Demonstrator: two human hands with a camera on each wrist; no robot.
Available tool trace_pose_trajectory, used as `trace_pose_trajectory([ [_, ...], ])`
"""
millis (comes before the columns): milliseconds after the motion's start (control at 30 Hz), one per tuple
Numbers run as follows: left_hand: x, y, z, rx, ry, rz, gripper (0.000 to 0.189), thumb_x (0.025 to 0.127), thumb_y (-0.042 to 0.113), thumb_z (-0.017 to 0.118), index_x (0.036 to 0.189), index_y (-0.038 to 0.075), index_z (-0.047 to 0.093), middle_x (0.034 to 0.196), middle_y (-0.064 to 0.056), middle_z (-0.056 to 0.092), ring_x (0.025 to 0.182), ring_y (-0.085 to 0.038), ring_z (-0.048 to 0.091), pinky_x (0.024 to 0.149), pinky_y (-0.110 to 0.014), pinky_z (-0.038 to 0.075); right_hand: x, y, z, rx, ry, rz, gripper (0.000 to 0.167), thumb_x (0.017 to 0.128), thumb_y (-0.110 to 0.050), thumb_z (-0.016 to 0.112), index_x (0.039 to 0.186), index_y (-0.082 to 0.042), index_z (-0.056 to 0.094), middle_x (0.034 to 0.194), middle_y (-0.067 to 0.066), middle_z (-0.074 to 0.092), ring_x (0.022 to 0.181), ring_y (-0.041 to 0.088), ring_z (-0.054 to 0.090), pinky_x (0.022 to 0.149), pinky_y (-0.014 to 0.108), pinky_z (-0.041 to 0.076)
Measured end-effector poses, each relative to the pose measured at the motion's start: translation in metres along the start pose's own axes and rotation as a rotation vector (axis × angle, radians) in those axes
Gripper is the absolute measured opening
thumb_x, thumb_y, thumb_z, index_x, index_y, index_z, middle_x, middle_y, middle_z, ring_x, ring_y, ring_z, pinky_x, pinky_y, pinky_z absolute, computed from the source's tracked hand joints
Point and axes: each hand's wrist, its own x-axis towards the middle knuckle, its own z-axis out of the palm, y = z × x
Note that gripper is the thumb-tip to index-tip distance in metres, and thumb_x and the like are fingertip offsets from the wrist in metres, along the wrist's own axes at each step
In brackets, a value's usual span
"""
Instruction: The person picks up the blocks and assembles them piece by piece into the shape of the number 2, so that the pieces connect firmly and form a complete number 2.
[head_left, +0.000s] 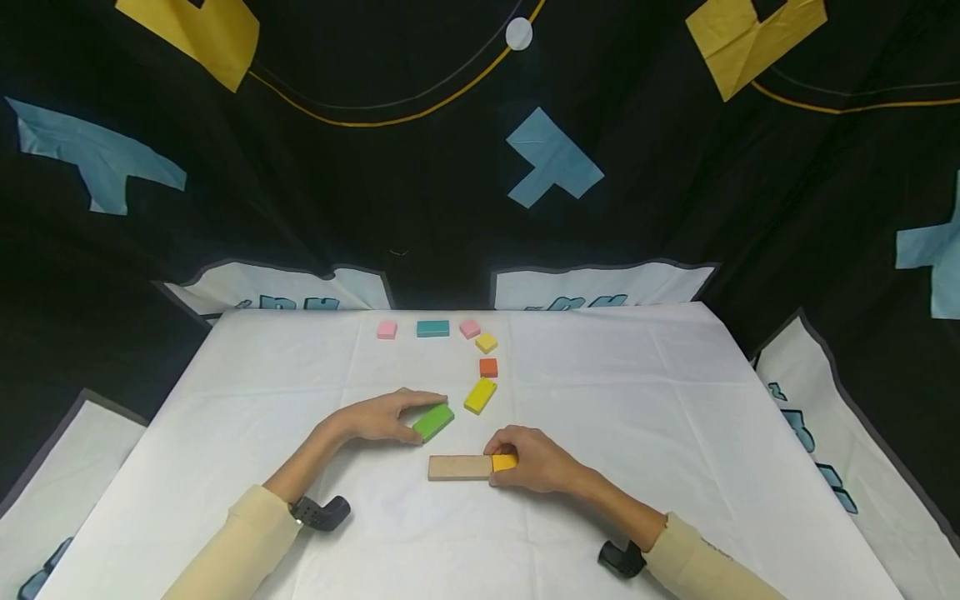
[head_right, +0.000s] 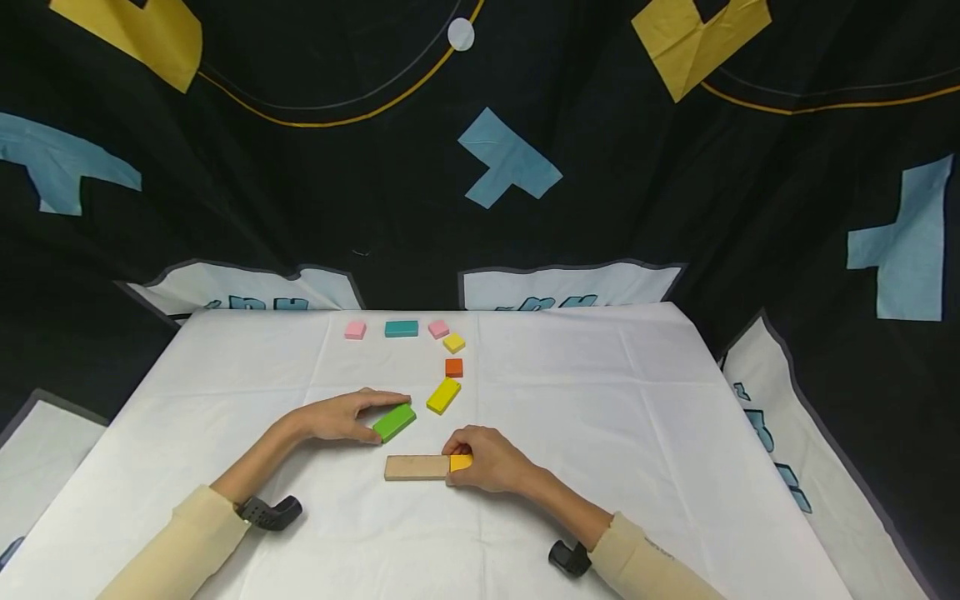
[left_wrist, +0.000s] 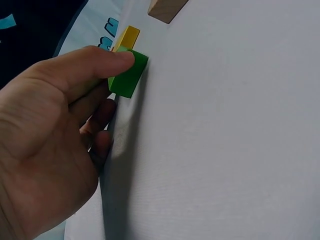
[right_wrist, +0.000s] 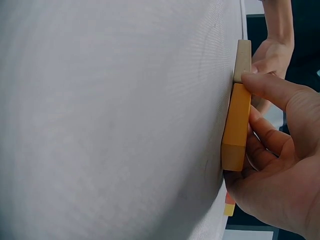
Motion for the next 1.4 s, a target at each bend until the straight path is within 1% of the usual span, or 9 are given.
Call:
trace_pose_trajectory([
  [67, 0.001, 0.0, -0.001, 0.005, -0.005, -0.016, 0.068, 0.085, 0.018, 0.076, 0.149, 0.024, 0.05, 0.149, -0.004, 0.048, 0.135, -0.028, 0.041, 0.11, -0.055, 0.035, 0.0, 0.0, 0.0, 0.001, 0.0, 0.002, 0.026, 0.081, -0.017, 0.084, 0.102, -0.017, 0.07, 0.091, -0.011, 0.06, 0.084, 0.009, 0.053, 0.077, 0.024, 0.047],
  [233, 0.003, 0.0, -0.002, 0.01, -0.002, -0.024, 0.067, 0.084, 0.016, 0.077, 0.146, 0.025, 0.054, 0.147, -0.004, 0.049, 0.133, -0.028, 0.042, 0.11, -0.055, 0.036, 0.0, 0.0, 0.001, 0.004, 0.0, -0.001, 0.026, 0.081, -0.017, 0.084, 0.103, -0.017, 0.07, 0.091, -0.011, 0.06, 0.084, 0.009, 0.053, 0.077, 0.025, 0.047],
  [433, 0.002, 0.003, -0.002, 0.019, 0.019, -0.008, 0.065, 0.081, 0.02, 0.08, 0.142, 0.025, 0.057, 0.139, -0.002, 0.054, 0.124, -0.024, 0.047, 0.105, -0.053, 0.039, 0.0, 0.0, 0.001, -0.001, 0.001, -0.011, 0.027, 0.081, -0.016, 0.084, 0.102, -0.016, 0.07, 0.091, -0.01, 0.06, 0.084, 0.01, 0.053, 0.077, 0.025, 0.046],
  [567, 0.002, 0.003, 0.0, 0.023, 0.042, 0.003, 0.064, 0.081, 0.022, 0.081, 0.14, 0.024, 0.058, 0.137, -0.001, 0.055, 0.121, -0.023, 0.048, 0.104, -0.051, 0.04, 0.0, -0.001, 0.0, -0.007, 0.003, -0.011, 0.026, 0.08, -0.016, 0.084, 0.102, -0.016, 0.07, 0.091, -0.01, 0.06, 0.084, 0.01, 0.053, 0.077, 0.025, 0.046],
  [867, 0.001, 0.004, 0.004, 0.002, 0.077, 0.025, 0.065, 0.079, 0.025, 0.084, 0.139, 0.02, 0.059, 0.141, -0.007, 0.054, 0.128, -0.028, 0.047, 0.109, -0.054, 0.036, 0.0, 0.0, 0.0, -0.007, 0.001, -0.004, 0.027, 0.08, -0.016, 0.085, 0.102, -0.016, 0.07, 0.091, -0.011, 0.06, 0.084, 0.009, 0.053, 0.077, 0.025, 0.047],
  [1167, 0.004, 0.007, 0.009, 0.004, 0.101, 0.017, 0.064, 0.078, 0.026, 0.085, 0.137, 0.018, 0.06, 0.136, -0.004, 0.057, 0.125, -0.026, 0.05, 0.109, -0.052, 0.038, 0.0, -0.001, -0.001, -0.003, 0.003, -0.002, 0.026, 0.08, -0.015, 0.084, 0.102, -0.016, 0.07, 0.09, -0.01, 0.06, 0.083, 0.009, 0.053, 0.076, 0.025, 0.047],
  [1400, 0.007, 0.012, 0.012, 0.001, 0.104, 0.006, 0.065, 0.078, 0.026, 0.085, 0.137, 0.02, 0.06, 0.133, 0.0, 0.058, 0.122, -0.023, 0.051, 0.108, -0.05, 0.038, 0.0, -0.001, 0.0, -0.003, 0.002, -0.006, 0.026, 0.08, -0.015, 0.084, 0.103, -0.015, 0.07, 0.09, -0.01, 0.06, 0.083, 0.009, 0.052, 0.076, 0.025, 0.046],
])
